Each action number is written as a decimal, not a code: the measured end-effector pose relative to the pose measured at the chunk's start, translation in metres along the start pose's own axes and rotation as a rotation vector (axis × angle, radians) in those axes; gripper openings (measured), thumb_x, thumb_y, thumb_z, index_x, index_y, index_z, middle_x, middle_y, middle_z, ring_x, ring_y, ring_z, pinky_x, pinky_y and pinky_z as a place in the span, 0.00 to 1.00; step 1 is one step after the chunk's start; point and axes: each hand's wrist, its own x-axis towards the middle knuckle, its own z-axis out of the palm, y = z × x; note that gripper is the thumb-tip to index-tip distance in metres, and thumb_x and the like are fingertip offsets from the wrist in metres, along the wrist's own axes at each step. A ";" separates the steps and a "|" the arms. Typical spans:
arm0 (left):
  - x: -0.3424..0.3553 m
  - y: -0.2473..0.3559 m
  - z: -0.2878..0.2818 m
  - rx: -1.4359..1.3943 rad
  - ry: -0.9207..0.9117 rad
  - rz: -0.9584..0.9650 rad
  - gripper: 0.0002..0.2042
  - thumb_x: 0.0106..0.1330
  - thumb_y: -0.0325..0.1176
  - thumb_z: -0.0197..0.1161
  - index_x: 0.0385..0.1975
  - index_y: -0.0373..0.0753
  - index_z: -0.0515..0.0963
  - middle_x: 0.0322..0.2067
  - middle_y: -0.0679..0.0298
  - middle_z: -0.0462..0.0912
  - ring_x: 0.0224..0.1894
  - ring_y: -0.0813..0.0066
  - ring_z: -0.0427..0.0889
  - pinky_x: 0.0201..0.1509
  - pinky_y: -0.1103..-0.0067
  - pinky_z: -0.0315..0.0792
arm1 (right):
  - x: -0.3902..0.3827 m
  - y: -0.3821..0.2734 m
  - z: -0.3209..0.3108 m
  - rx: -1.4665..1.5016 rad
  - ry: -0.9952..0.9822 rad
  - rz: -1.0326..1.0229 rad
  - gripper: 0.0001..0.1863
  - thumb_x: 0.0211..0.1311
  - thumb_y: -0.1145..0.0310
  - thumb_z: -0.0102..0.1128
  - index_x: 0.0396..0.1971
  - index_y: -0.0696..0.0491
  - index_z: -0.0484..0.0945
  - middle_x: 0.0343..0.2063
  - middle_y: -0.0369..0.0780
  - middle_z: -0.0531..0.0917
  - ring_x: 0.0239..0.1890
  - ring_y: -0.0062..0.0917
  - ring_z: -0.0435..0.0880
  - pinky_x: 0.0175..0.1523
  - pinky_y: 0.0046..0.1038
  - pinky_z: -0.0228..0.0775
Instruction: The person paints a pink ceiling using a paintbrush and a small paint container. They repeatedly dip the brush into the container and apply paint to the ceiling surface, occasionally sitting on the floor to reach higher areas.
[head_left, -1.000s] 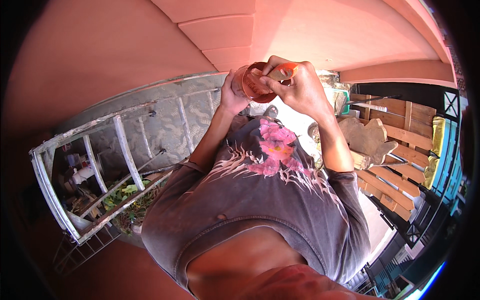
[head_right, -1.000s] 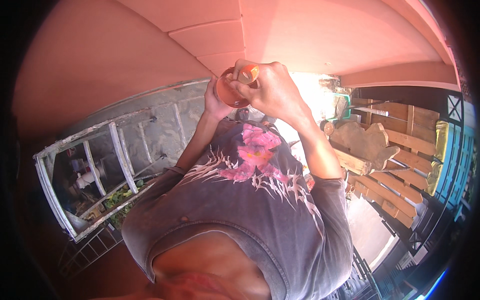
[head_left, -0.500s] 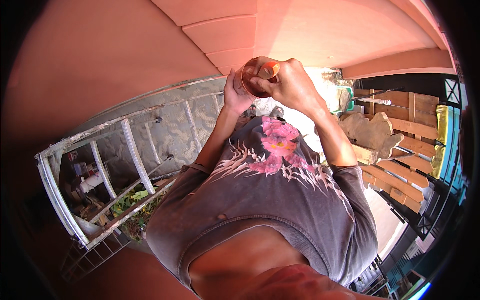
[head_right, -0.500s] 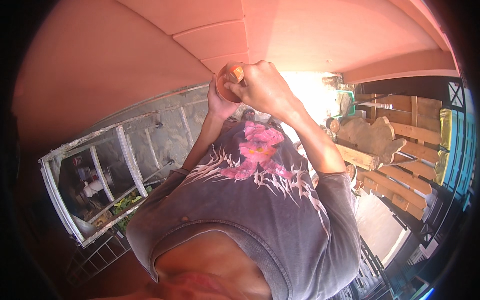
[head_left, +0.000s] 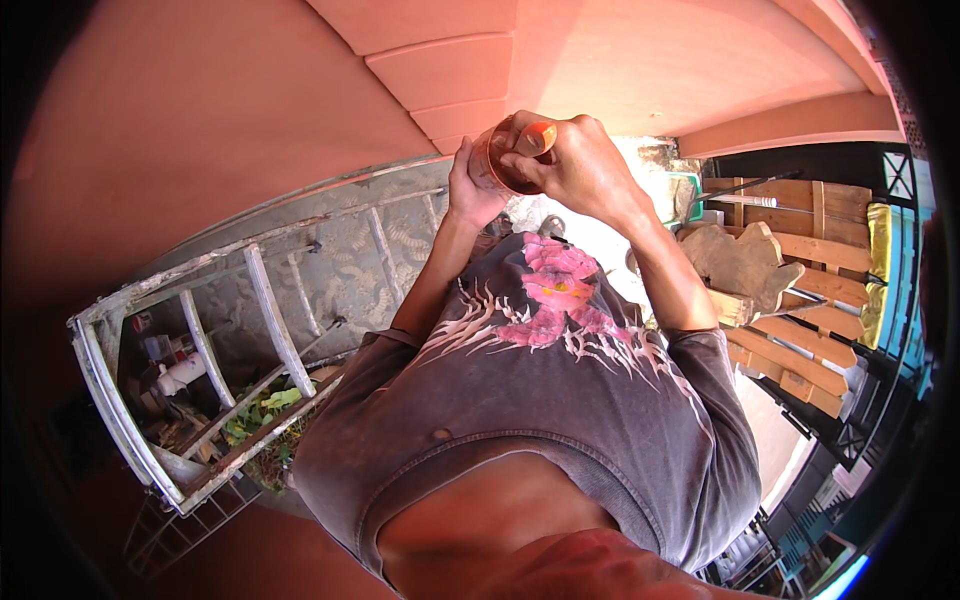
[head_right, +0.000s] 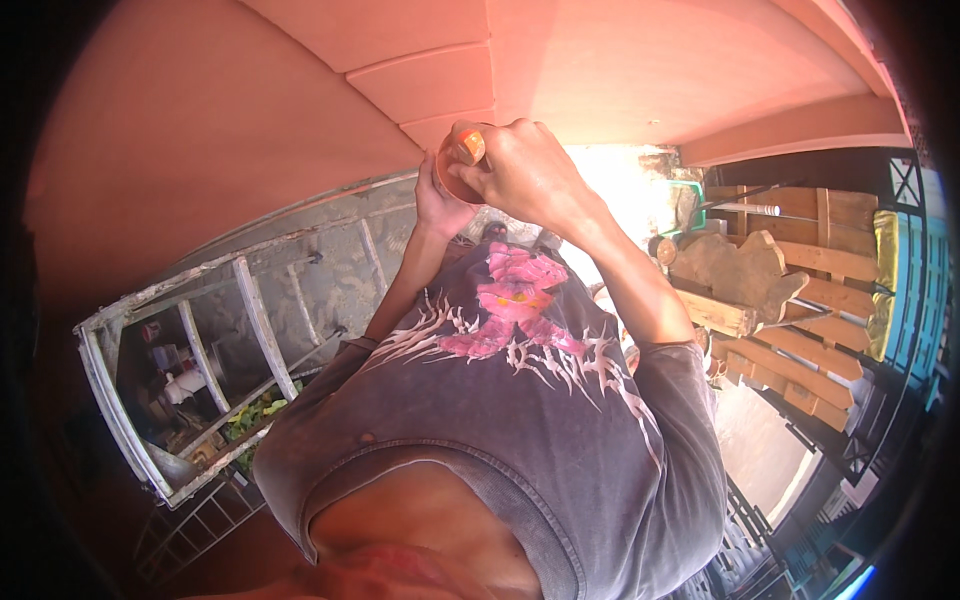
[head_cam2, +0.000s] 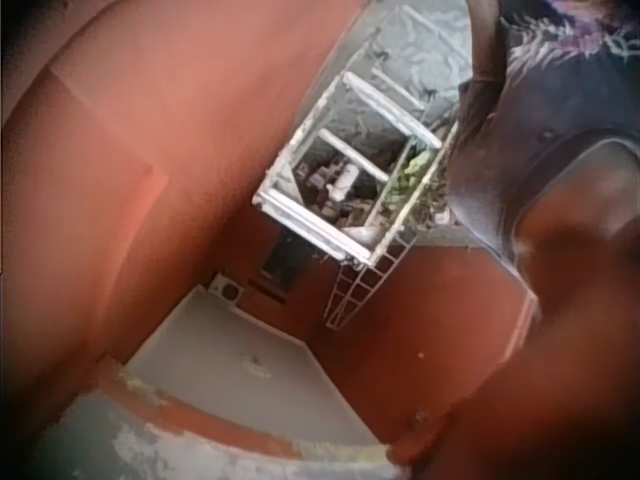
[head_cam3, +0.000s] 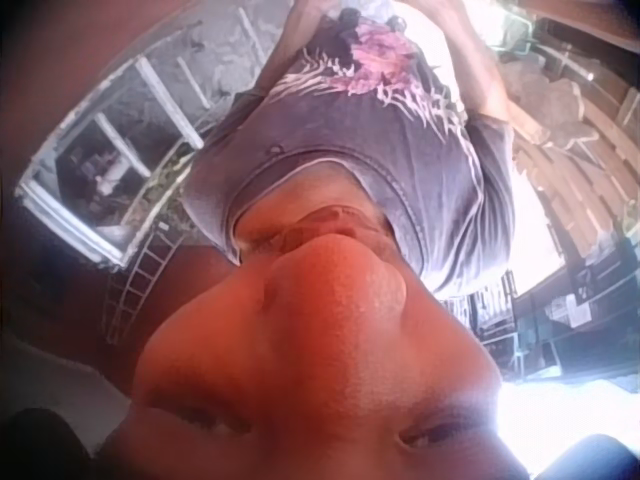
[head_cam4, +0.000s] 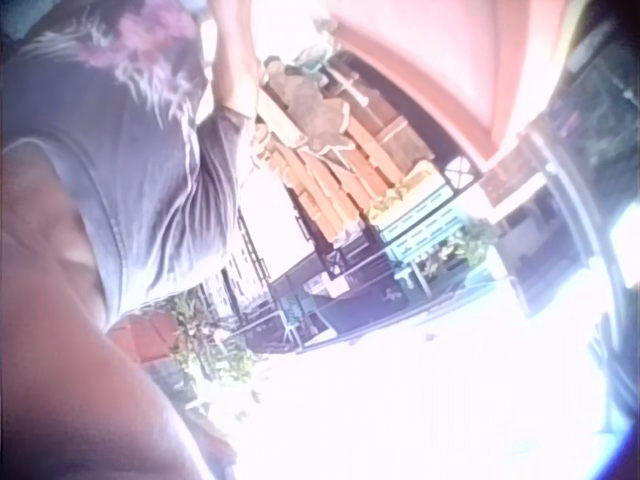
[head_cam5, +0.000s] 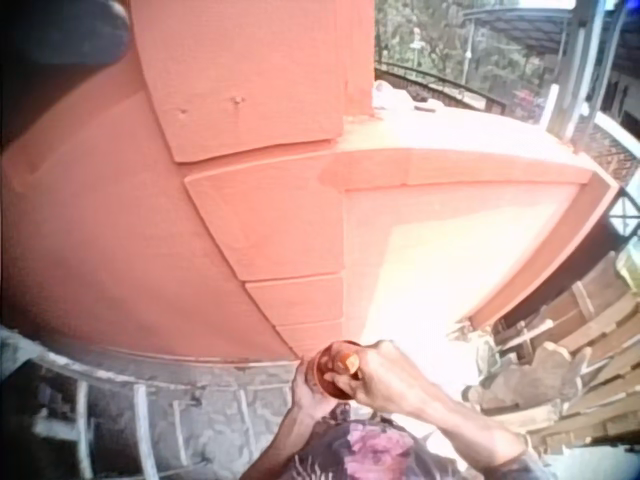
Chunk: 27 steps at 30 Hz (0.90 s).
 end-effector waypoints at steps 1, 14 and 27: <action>0.000 0.001 -0.002 -0.032 -0.015 -0.003 0.36 0.74 0.62 0.39 0.70 0.39 0.62 0.65 0.54 0.70 0.68 0.57 0.69 0.71 0.55 0.65 | 0.000 -0.002 -0.003 0.026 0.018 -0.013 0.09 0.57 0.68 0.68 0.35 0.55 0.82 0.21 0.49 0.84 0.27 0.46 0.85 0.33 0.39 0.77; 0.007 -0.006 -0.015 0.247 0.204 0.058 0.32 0.71 0.64 0.48 0.64 0.46 0.67 0.53 0.63 0.80 0.48 0.68 0.83 0.30 0.72 0.79 | 0.004 -0.006 -0.020 -0.424 0.000 -0.223 0.11 0.51 0.71 0.65 0.37 0.52 0.79 0.25 0.43 0.85 0.26 0.40 0.85 0.30 0.38 0.77; 0.014 -0.004 -0.011 0.223 0.200 0.081 0.25 0.72 0.59 0.51 0.59 0.48 0.72 0.51 0.65 0.81 0.45 0.67 0.83 0.29 0.68 0.77 | 0.000 -0.007 -0.020 -0.504 0.092 -0.292 0.12 0.51 0.74 0.63 0.38 0.49 0.79 0.29 0.38 0.85 0.26 0.39 0.85 0.29 0.37 0.77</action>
